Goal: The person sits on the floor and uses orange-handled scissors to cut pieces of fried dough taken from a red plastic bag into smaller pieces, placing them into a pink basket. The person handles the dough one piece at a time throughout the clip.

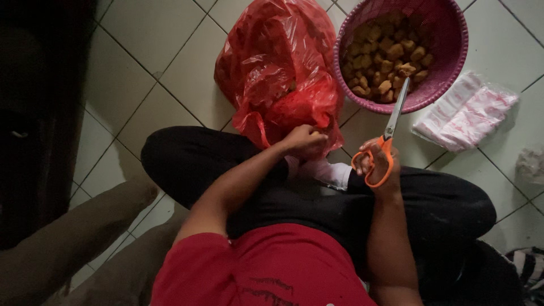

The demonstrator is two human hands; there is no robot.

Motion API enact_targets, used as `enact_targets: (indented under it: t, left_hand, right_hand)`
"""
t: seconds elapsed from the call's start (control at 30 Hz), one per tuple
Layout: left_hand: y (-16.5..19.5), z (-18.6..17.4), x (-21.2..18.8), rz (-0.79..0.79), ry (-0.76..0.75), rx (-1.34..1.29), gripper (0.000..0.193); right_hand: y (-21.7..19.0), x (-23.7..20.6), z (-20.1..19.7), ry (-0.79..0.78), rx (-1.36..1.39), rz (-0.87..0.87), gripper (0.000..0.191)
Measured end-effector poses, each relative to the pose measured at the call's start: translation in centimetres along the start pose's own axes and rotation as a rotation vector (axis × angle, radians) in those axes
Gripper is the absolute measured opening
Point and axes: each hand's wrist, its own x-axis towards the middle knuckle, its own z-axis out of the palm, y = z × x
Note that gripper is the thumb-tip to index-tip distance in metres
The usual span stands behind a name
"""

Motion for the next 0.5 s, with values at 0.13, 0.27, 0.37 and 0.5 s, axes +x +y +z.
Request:
enact_targets:
  t: [0.13, 0.27, 0.37, 0.5]
  left_hand:
    - [2.8, 0.5, -0.9, 0.167, -0.218, -0.435, 0.033]
    - [3.8, -1.9, -2.6, 0.051, 0.034, 0.202, 0.045]
    - [2.6, -2.3, -2.8, -0.098, 0.111, 0.481, 0.059]
    - [0.0, 0.3, -1.6, -0.208, 0.181, 0.501, 0.061]
  right_hand:
    - [-0.7, -0.7, -0.5, 0.019, 0.023, -0.013, 0.034]
    - [-1.6, -1.7, -0.9, 0.013, -0.07, -0.073, 0.041]
    - [-1.6, -2.5, -1.3, 0.023, -0.031, -0.078, 0.04]
    - [-1.4, -2.5, -1.8, 0.005, -0.002, -0.051, 0.039]
